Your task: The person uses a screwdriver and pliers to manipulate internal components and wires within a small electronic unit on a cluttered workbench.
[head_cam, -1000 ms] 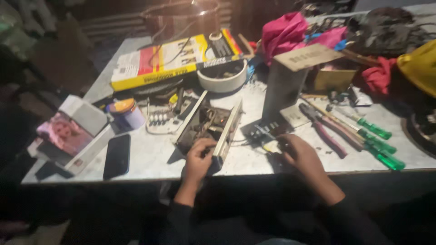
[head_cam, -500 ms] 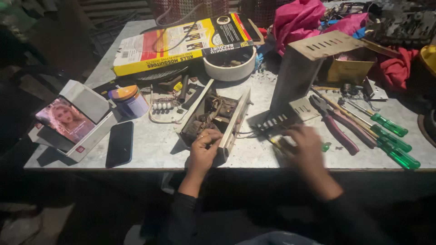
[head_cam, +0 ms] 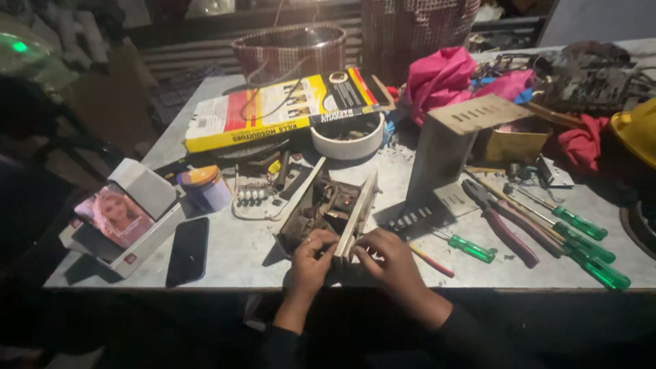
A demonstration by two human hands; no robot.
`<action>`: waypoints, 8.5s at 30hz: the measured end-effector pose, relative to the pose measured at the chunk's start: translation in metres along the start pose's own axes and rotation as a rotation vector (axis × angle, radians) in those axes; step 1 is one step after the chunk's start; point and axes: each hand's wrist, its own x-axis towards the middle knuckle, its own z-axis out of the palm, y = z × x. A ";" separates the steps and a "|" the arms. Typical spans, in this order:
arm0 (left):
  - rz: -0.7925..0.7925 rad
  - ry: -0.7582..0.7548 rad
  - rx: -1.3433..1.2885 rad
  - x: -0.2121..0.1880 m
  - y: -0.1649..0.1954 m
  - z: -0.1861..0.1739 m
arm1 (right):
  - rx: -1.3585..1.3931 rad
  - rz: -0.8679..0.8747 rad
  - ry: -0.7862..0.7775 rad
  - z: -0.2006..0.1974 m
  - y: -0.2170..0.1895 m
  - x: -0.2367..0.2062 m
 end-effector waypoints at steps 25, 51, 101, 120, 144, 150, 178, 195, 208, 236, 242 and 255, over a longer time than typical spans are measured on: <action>-0.015 -0.058 0.021 0.004 0.027 0.002 | -0.206 -0.293 0.090 0.010 0.012 0.000; 0.004 -0.044 0.071 0.004 0.014 0.002 | -0.214 -0.357 0.086 0.009 0.023 0.001; 0.083 -0.014 0.055 0.006 0.009 0.003 | -0.191 -0.224 0.072 0.015 0.025 0.000; 0.109 -0.042 0.060 0.005 0.018 -0.005 | -0.156 -0.206 0.083 0.013 0.012 0.000; 0.089 -0.020 0.078 0.006 0.009 0.001 | -0.214 -0.193 0.069 0.009 0.020 -0.002; 0.086 -0.016 0.038 0.007 0.012 0.004 | -0.257 -0.243 0.060 0.011 0.024 -0.001; 0.086 -0.027 0.067 0.006 0.013 0.000 | -0.239 -0.231 0.083 0.014 0.023 -0.001; 0.009 -0.043 0.012 0.004 0.015 -0.001 | -0.184 -0.223 0.091 0.014 0.016 -0.002; 0.080 -0.014 0.014 0.005 0.020 -0.001 | -0.183 -0.226 0.101 0.015 0.027 -0.004; 0.237 -0.010 0.224 -0.014 0.110 0.033 | -0.345 -0.056 0.096 -0.077 0.091 -0.045; 0.257 -0.451 0.445 0.012 0.131 0.082 | -0.304 -0.059 0.123 -0.079 0.095 -0.046; 0.336 0.041 0.766 0.094 0.122 0.066 | -0.291 -0.126 0.097 -0.075 0.135 -0.043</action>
